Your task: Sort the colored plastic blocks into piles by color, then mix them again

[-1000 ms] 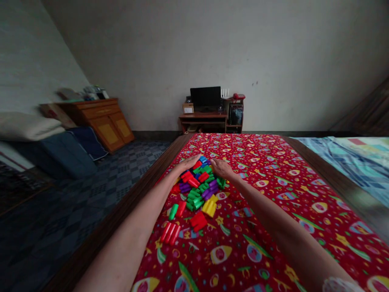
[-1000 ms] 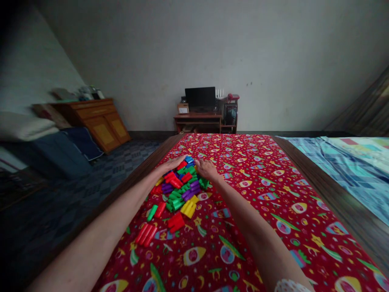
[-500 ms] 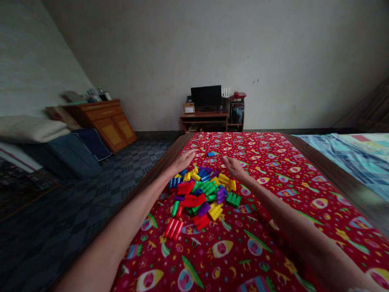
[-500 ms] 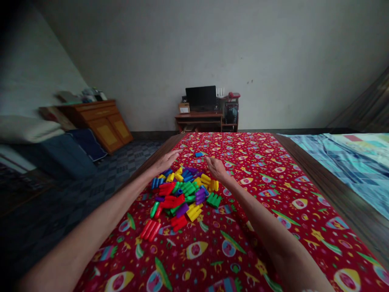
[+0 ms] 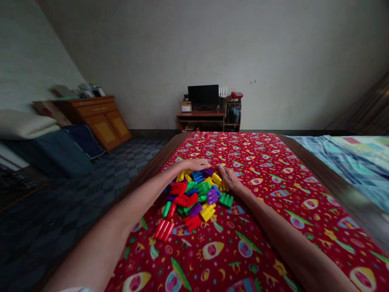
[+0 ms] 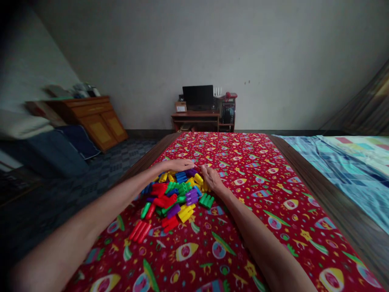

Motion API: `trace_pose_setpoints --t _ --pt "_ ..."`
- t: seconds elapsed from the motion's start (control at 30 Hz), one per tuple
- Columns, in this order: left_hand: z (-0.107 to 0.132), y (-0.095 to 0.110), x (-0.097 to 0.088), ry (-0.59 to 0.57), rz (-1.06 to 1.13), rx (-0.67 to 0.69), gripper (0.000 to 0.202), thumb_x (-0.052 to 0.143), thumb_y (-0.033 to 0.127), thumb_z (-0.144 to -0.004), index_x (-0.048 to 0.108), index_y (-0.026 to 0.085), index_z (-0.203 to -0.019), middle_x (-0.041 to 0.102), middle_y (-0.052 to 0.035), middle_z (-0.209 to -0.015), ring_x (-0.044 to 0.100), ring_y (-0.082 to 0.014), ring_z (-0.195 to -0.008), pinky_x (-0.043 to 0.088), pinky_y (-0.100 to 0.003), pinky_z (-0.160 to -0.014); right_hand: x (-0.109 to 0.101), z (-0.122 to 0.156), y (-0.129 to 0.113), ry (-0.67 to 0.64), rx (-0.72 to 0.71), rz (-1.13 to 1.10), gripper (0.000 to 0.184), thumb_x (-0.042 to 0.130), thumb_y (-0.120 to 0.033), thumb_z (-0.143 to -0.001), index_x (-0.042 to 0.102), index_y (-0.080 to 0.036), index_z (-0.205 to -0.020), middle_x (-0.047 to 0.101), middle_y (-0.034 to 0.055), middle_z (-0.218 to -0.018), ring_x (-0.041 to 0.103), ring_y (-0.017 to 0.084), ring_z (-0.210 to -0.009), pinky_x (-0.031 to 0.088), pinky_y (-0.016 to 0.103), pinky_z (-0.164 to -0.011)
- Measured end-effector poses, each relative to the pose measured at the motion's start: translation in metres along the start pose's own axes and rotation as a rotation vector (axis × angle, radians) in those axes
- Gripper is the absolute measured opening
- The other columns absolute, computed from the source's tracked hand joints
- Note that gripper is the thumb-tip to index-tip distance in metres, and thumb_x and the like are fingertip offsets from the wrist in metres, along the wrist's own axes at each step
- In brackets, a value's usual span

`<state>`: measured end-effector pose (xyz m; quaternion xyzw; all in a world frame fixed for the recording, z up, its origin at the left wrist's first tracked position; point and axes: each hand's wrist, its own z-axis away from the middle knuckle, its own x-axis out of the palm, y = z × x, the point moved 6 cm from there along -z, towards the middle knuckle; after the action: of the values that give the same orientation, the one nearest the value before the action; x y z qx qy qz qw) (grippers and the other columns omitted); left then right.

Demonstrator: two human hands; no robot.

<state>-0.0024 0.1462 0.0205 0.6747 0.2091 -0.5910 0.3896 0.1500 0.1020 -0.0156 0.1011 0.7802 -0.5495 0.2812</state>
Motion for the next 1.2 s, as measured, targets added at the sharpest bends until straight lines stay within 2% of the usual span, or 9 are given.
trace_pose_setpoints --t 0.13,0.23,0.33,0.53,0.73,0.9,1.0,1.07,1.2 --pt "0.079 0.007 -0.022 -0.029 0.282 -0.013 0.057 0.028 0.055 -0.095 0.058 0.020 -0.129 0.068 -0.0044 -0.122 0.062 -0.0187 -0.111 0.046 -0.028 -0.096 0.016 0.011 -0.028 -0.107 -0.077 -0.103 0.065 0.022 -0.058 -0.096 0.068 -0.016 -0.115 0.070 0.0131 -0.110 0.063 0.027 -0.108 0.046 0.040 -0.096" --pt "0.129 -0.009 -0.040 0.288 0.338 -0.153 0.069 0.026 0.062 -0.092 0.056 0.016 -0.132 0.064 -0.0092 -0.129 0.056 -0.0238 -0.122 0.039 -0.036 -0.107 0.026 0.020 -0.056 -0.203 -0.180 -0.258 0.070 0.022 -0.063 -0.094 0.062 -0.015 -0.126 0.065 0.0111 -0.124 0.057 0.025 -0.120 0.040 0.039 -0.105" --pt "0.161 -0.033 -0.029 0.479 0.267 -0.351 0.078 0.019 0.068 -0.089 0.057 0.014 -0.130 0.060 -0.0106 -0.134 0.048 -0.0253 -0.131 0.031 -0.040 -0.114 0.022 0.024 -0.069 -0.191 -0.207 -0.335 0.074 0.022 -0.066 -0.093 0.058 -0.013 -0.130 0.058 0.0127 -0.134 0.052 0.024 -0.127 0.037 0.038 -0.109" --pt "0.149 -0.022 0.008 0.387 0.348 -0.387 0.076 0.018 0.066 -0.089 0.054 0.016 -0.134 0.053 -0.0098 -0.141 0.044 -0.0246 -0.135 0.031 -0.040 -0.113 0.020 0.046 -0.047 -0.087 -0.121 -0.004 0.060 0.026 -0.055 -0.096 0.062 -0.015 -0.122 0.063 0.0159 -0.125 0.051 0.029 -0.126 0.037 0.048 -0.107" --pt "0.124 0.069 -0.005 0.318 0.435 -0.123 0.071 0.020 0.061 -0.093 0.049 0.017 -0.139 0.049 -0.0079 -0.146 0.040 -0.0228 -0.137 0.027 -0.037 -0.116 0.027 0.070 -0.058 -0.103 -0.182 -0.067 0.062 0.026 -0.057 -0.096 0.054 -0.017 -0.134 0.056 0.0136 -0.137 0.049 0.026 -0.129 0.036 0.045 -0.109" --pt "0.178 0.125 -0.006 0.234 0.306 -0.036 0.064 0.029 0.059 -0.094 0.033 0.027 -0.149 0.039 -0.0042 -0.153 0.030 -0.0243 -0.143 0.025 -0.041 -0.118 -0.009 0.093 -0.067 -0.179 -0.189 -0.126 0.065 0.029 -0.060 -0.095 0.049 -0.018 -0.141 0.053 0.0130 -0.140 0.047 0.026 -0.132 0.037 0.044 -0.110" --pt "0.226 0.115 0.010 0.324 0.052 -0.135 0.072 0.051 0.067 -0.082 0.039 0.035 -0.146 0.027 -0.0030 -0.158 0.014 -0.0343 -0.147 0.013 -0.055 -0.118 -0.016 0.124 -0.067 -0.284 -0.297 0.034 0.068 0.046 -0.060 -0.089 0.039 -0.025 -0.147 0.037 0.0119 -0.152 0.034 0.029 -0.140 0.035 0.047 -0.110" --pt "0.247 0.098 0.030 0.382 -0.008 -0.249 0.100 0.064 0.074 -0.066 0.031 0.029 -0.150 0.022 -0.0113 -0.159 0.013 -0.0420 -0.145 0.017 -0.061 -0.115 -0.006 0.145 -0.066 -0.359 -0.403 0.179 0.079 0.061 -0.059 -0.081 0.035 -0.028 -0.149 0.028 0.0125 -0.157 0.025 0.033 -0.144 0.034 0.051 -0.110" --pt "0.244 0.076 0.065 0.413 0.049 -0.388 0.115 0.075 0.069 -0.057 0.025 0.026 -0.151 0.024 -0.0172 -0.157 0.021 -0.0418 -0.143 0.027 -0.058 -0.113 0.025 0.150 -0.068 -0.284 -0.529 0.376 0.078 0.069 -0.045 -0.079 0.037 -0.025 -0.148 0.023 0.0173 -0.157 0.020 0.037 -0.144 0.029 0.060 -0.110"
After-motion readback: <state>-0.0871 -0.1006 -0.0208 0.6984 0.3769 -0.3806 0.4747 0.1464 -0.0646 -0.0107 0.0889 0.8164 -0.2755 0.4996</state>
